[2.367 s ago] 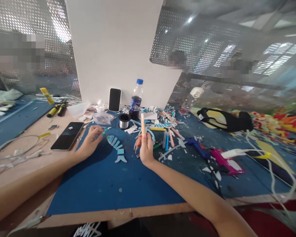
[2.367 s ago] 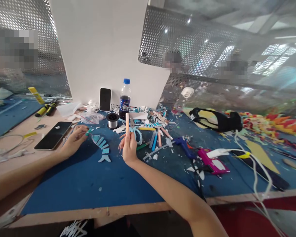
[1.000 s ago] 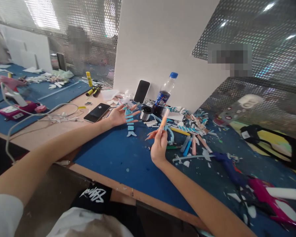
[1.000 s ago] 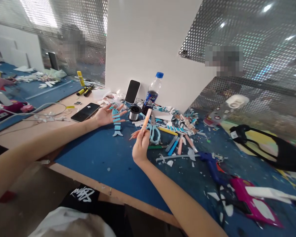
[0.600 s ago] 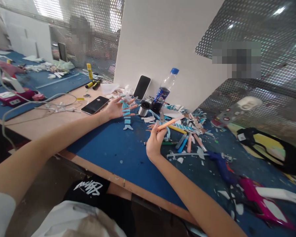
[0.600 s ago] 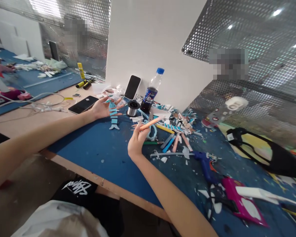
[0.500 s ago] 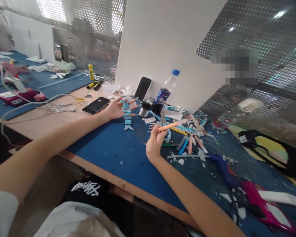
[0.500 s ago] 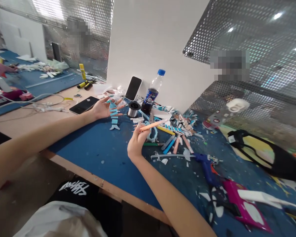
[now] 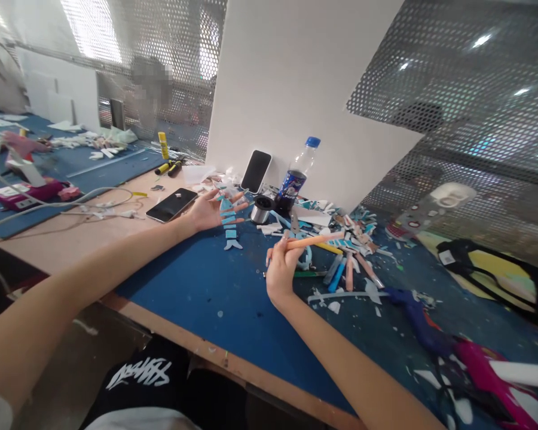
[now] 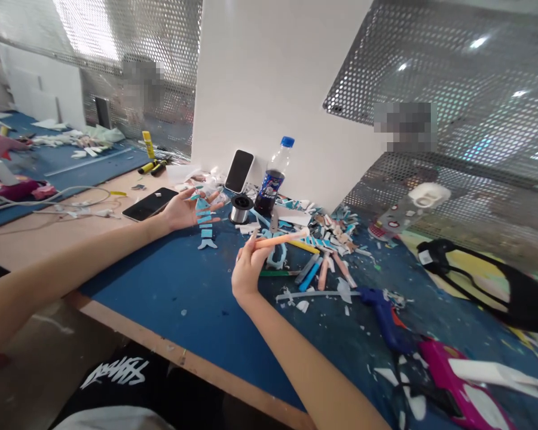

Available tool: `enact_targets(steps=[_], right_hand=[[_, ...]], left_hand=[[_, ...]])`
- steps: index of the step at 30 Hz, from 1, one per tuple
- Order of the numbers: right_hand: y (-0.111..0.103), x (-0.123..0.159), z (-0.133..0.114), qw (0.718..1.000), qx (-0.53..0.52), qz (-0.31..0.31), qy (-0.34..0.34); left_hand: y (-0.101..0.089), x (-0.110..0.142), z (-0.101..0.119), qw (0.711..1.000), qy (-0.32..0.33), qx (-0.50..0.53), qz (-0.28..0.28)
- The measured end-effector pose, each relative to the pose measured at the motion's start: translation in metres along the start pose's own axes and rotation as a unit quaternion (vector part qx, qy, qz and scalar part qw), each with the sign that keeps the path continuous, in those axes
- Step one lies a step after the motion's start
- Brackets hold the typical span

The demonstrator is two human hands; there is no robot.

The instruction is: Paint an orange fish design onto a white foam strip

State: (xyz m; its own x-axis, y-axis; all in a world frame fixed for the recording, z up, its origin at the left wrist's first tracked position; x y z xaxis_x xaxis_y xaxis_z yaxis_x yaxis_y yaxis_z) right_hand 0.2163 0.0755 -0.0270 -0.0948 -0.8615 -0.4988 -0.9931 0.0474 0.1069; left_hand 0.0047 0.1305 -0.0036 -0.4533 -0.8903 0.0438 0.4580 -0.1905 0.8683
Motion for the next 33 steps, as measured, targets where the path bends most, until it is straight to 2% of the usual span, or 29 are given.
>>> enact_targets(steps=[3,4,7,10,13,17,19,24,26,29,33], right_hand=[[0.003,0.001,-0.004,0.995,-0.083,0.015,0.057],[0.003,0.001,-0.006,0.993,-0.097,0.002,0.071],[0.003,-0.001,-0.009,0.99,-0.099,-0.027,0.101],[0.002,-0.002,-0.013,0.991,-0.08,-0.035,0.1],[0.003,-0.001,-0.021,0.994,-0.067,-0.054,0.073],[0.003,0.002,-0.023,0.993,-0.028,-0.111,0.026],[0.002,0.001,-0.02,0.992,0.02,-0.125,0.009],[0.002,-0.001,-0.015,0.988,0.108,-0.107,-0.022],[0.004,-0.001,-0.016,0.978,0.15,-0.128,-0.061],[0.009,0.0,-0.016,0.953,0.204,-0.192,-0.118],[0.015,0.001,-0.013,0.917,0.234,-0.298,-0.128]], left_hand=[[0.0,0.0,0.0,1.0,0.004,0.0,0.004],[0.0,0.0,0.0,1.0,0.004,0.0,0.006],[-0.001,-0.001,-0.001,1.0,-0.003,-0.002,0.013],[-0.004,-0.004,-0.001,0.999,-0.015,-0.011,0.028],[-0.005,-0.004,-0.002,0.998,-0.015,-0.022,0.05],[-0.002,0.006,-0.004,0.995,0.006,-0.036,0.088],[0.0,0.017,-0.006,0.993,0.021,-0.043,0.104],[0.004,0.056,-0.016,0.988,0.062,-0.058,0.126],[0.004,0.071,-0.021,0.987,0.072,-0.07,0.126],[0.006,0.084,-0.029,0.988,0.066,-0.081,0.116],[0.014,0.085,-0.037,0.989,0.029,-0.093,0.115]])
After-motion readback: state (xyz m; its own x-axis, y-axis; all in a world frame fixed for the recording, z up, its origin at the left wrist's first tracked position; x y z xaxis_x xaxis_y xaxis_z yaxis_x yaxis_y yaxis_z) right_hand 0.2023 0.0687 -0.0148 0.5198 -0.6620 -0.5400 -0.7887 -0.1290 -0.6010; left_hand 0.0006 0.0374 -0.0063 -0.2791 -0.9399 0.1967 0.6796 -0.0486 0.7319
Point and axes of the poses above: each hand's wrist, its own x-axis away from the middle knuckle, its own y-axis out of the palm, z = x × y, the point moved 1 cm from there along -x, towards the middle knuckle, and after that the axes turned 6 degrees about -y, right-handed, at the moved point
